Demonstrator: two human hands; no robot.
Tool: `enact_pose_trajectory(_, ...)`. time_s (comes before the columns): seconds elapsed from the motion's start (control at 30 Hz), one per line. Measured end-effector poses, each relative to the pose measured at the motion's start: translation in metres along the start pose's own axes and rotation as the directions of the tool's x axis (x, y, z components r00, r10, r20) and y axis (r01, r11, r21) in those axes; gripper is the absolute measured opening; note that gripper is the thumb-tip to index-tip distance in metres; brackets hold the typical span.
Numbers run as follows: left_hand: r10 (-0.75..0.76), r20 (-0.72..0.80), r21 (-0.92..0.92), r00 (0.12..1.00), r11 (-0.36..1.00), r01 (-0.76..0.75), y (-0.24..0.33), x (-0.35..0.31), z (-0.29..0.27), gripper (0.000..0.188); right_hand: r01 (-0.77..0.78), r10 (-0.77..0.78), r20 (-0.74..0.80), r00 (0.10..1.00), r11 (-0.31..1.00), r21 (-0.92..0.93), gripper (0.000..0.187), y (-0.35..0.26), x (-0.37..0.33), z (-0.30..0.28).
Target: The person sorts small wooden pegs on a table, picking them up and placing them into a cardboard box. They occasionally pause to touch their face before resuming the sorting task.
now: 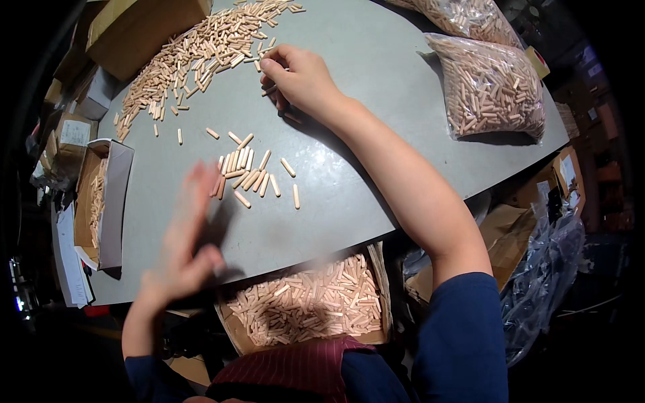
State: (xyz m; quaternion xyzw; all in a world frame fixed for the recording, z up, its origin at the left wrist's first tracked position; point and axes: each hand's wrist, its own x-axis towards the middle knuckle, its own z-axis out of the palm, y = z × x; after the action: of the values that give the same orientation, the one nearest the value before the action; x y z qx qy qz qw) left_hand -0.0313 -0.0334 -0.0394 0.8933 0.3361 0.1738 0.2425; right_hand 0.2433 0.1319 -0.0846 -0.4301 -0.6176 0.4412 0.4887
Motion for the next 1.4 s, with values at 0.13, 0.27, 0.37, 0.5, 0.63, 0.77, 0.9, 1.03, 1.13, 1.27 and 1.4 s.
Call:
enact_pose_trajectory(0.13,-0.105,-0.148,0.216,0.983,0.967,0.136,-0.051,0.034,-0.006,0.087,0.009,-0.008,-0.006,1.0,0.999,0.044,0.024,-0.004,0.0,0.004)
enact_pose_trajectory(0.27,-0.073,-0.029,0.369,0.997,0.926,0.079,-0.059,0.061,-0.002,0.088,0.001,0.0,-0.009,1.0,0.995,0.104,0.024,0.0,0.001,0.002)
enact_pose_trajectory(0.37,0.042,0.042,0.327,0.998,0.944,-0.053,-0.048,0.071,0.005,0.089,-0.028,0.027,0.012,1.0,0.99,0.138,0.024,-0.002,0.001,0.002)
enact_pose_trajectory(0.5,0.144,0.167,0.329,0.975,0.924,-0.193,-0.024,0.072,0.012,0.094,-0.025,0.025,0.001,1.0,0.994,0.11,0.026,-0.001,0.002,0.003)
enact_pose_trajectory(0.63,0.167,0.264,0.351,0.95,0.901,-0.256,-0.006,0.058,0.021,0.101,-0.047,0.045,0.026,0.999,0.998,0.053,0.031,-0.002,0.0,0.0)
enact_pose_trajectory(0.77,0.181,0.274,0.203,0.945,0.949,-0.24,0.01,0.037,0.021,0.102,-0.061,0.061,0.009,0.998,0.998,0.019,0.034,-0.007,-0.002,0.001)
enact_pose_trajectory(0.9,-0.009,0.044,-0.228,0.999,0.974,0.019,0.001,0.007,0.019,0.103,-0.031,0.031,0.012,0.999,0.999,0.009,0.035,-0.005,0.0,0.001)
enact_pose_trajectory(1.03,-0.35,-0.154,-0.41,0.924,0.874,0.262,-0.011,-0.017,0.007,0.09,0.008,-0.008,0.004,1.0,1.0,-0.006,0.032,0.0,0.001,0.0)
enact_pose_trajectory(1.13,-0.405,-0.191,-0.312,0.894,0.889,0.336,-0.009,-0.029,0.005,0.097,0.015,-0.015,-0.006,1.0,1.0,0.023,0.031,0.004,0.002,0.0)
enact_pose_trajectory(1.27,-0.351,-0.105,-0.081,0.93,0.936,0.344,0.013,-0.037,0.006,0.093,0.014,-0.013,-0.012,1.0,1.0,0.024,0.032,0.003,0.002,0.002)
enact_pose_trajectory(1.4,-0.192,0.009,0.242,0.981,0.953,0.184,0.016,-0.037,0.019,0.102,-0.006,0.006,0.0,1.0,1.0,-0.009,0.037,0.0,0.0,0.003)
